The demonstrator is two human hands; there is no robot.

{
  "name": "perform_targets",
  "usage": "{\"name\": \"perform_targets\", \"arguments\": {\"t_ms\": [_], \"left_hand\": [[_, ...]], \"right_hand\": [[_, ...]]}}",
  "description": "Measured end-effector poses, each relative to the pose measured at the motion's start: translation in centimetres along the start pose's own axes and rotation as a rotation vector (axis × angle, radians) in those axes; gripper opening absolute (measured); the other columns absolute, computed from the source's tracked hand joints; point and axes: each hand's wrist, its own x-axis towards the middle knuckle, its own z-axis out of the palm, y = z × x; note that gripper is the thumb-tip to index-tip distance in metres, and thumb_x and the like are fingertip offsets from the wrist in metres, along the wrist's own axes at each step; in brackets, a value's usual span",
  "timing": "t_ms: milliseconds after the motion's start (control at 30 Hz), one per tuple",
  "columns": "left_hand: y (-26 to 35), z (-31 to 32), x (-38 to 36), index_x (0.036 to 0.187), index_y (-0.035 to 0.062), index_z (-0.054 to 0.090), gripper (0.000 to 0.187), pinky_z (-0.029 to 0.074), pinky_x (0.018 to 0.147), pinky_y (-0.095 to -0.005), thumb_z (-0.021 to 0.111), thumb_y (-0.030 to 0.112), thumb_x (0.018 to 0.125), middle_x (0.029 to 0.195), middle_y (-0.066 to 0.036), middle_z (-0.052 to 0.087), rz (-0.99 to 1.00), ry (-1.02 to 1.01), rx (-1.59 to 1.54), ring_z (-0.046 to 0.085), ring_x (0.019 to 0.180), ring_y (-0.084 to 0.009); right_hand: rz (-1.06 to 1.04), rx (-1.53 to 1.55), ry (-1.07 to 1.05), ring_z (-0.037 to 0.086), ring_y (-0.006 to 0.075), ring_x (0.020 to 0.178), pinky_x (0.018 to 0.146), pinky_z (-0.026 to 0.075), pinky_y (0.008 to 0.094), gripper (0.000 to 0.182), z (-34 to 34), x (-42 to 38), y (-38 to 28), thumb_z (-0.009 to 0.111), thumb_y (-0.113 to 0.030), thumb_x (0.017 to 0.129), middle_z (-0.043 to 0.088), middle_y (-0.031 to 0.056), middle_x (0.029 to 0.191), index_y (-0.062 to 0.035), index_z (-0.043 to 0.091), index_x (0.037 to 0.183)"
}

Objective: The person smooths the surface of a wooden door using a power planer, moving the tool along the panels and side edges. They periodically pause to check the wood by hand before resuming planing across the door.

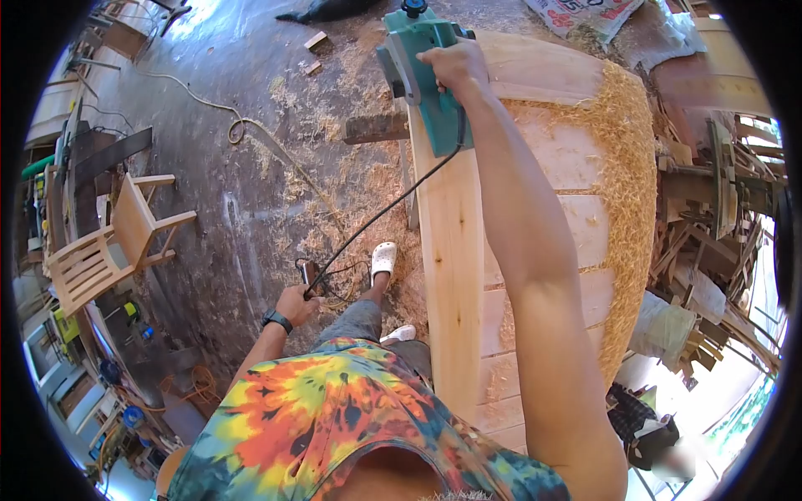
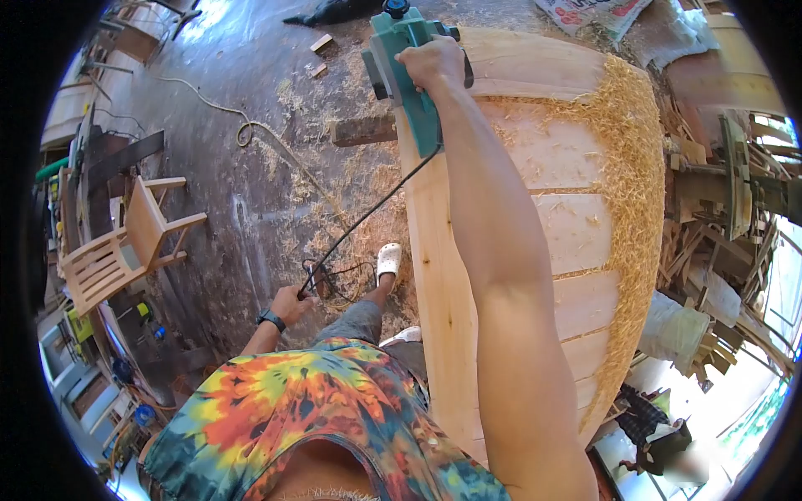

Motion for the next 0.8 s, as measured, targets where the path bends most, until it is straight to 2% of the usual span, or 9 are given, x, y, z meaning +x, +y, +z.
{"name": "perform_targets", "arguments": {"t_ms": [167,233,400,533,567,600,633,733,800], "left_hand": [[0.5,-0.5,0.3,0.09,0.0005,0.07,0.035,0.052,0.069,-0.041,0.075,0.035,0.083,0.08,-0.017,0.07,0.109,0.051,-0.053,0.067,0.073,-0.0318],[2.1,-1.2,-0.2,0.091,0.0008,0.071,0.035,0.051,0.069,-0.0398,0.075,0.034,0.084,0.081,-0.016,0.07,0.133,0.075,-0.159,0.067,0.073,-0.0297],[3.3,-0.8,-1.7,0.099,-0.0021,0.067,0.029,0.051,0.068,-0.0326,0.077,0.021,0.085,0.076,-0.007,0.066,0.182,0.168,-0.383,0.061,0.071,-0.0146],[1.4,-0.7,-3.3,0.094,0.0,0.069,0.027,0.052,0.071,-0.0352,0.076,0.025,0.086,0.082,-0.009,0.069,0.217,0.237,-0.375,0.064,0.079,-0.0133],[0.6,-1.0,-3.9,0.094,0.0003,0.07,0.028,0.053,0.071,-0.0367,0.076,0.027,0.086,0.08,-0.01,0.07,0.13,0.181,-0.274,0.067,0.079,-0.0157],[-0.3,-1.2,-4.6,0.095,0.0005,0.071,0.03,0.053,0.072,-0.0383,0.076,0.029,0.086,0.078,-0.011,0.071,0.044,0.122,-0.176,0.069,0.079,-0.0181],[-1.2,-1.1,-4.9,0.095,0.0005,0.071,0.03,0.053,0.072,-0.0383,0.076,0.029,0.086,0.078,-0.011,0.071,0.048,0.124,-0.179,0.069,0.079,-0.0181],[-4.6,-0.8,-4.8,0.096,0.0013,0.07,0.036,0.051,0.074,-0.0481,0.07,0.037,0.09,0.086,-0.025,0.068,-0.069,0.257,0.099,0.067,0.084,-0.043],[-9.6,-0.7,-2.6,0.096,0.0033,0.069,0.034,0.05,0.073,-0.0499,0.067,0.037,0.092,0.083,-0.024,0.068,0.029,0.35,0.158,0.066,0.083,-0.0443]], "right_hand": [[-0.052,0.002,0.046,0.066,0.0182,0.053,0.058,0.055,0.0333,0.028,0.7,3.1,-1.0,0.08,-0.03,0.076,0.069,0.0104,0.064,-0.0022,0.073,0.077],[-0.121,0.058,0.083,0.056,0.0158,0.045,0.045,0.044,0.0344,0.026,1.2,5.0,-1.2,0.081,-0.024,0.079,0.061,0.0064,0.059,-0.0016,0.069,0.076],[-0.192,0.013,0.08,0.057,0.0155,0.045,0.044,0.045,0.0338,0.032,1.4,9.2,-2.0,0.083,-0.029,0.077,0.061,0.0065,0.059,-0.0013,0.068,0.072],[-0.319,0.189,0.033,0.055,0.0148,0.044,0.044,0.045,0.0335,0.029,1.5,8.1,-0.4,0.083,-0.026,0.079,0.061,0.0053,0.059,-0.002,0.068,0.076],[-0.325,0.282,0.016,0.055,0.0146,0.044,0.043,0.044,0.0334,0.027,1.2,6.3,0.1,0.083,-0.025,0.079,0.061,0.005,0.059,-0.0024,0.068,0.078],[-0.254,0.277,-0.011,0.065,0.0207,0.054,0.06,0.054,0.0383,0.029,0.4,3.2,0.6,0.084,-0.031,0.077,0.07,0.0105,0.067,-0.004,0.074,0.084],[-0.319,0.24,0.056,0.067,0.0228,0.061,0.063,0.054,0.0384,0.031,0.8,1.3,2.7,0.084,-0.03,0.076,0.072,0.012,0.073,-0.0036,0.074,0.088],[-0.46,0.246,0.156,0.072,0.0279,0.081,0.073,0.056,0.0385,0.035,-0.7,-9.8,6.2,0.084,-0.025,0.076,0.075,0.0158,0.09,-0.0021,0.073,0.1],[-0.382,0.369,0.122,0.073,0.0271,0.084,0.076,0.056,0.0376,0.035,-1.8,-18.9,8.0,0.083,-0.02,0.077,0.076,0.015,0.094,-0.0012,0.071,0.104]]}}
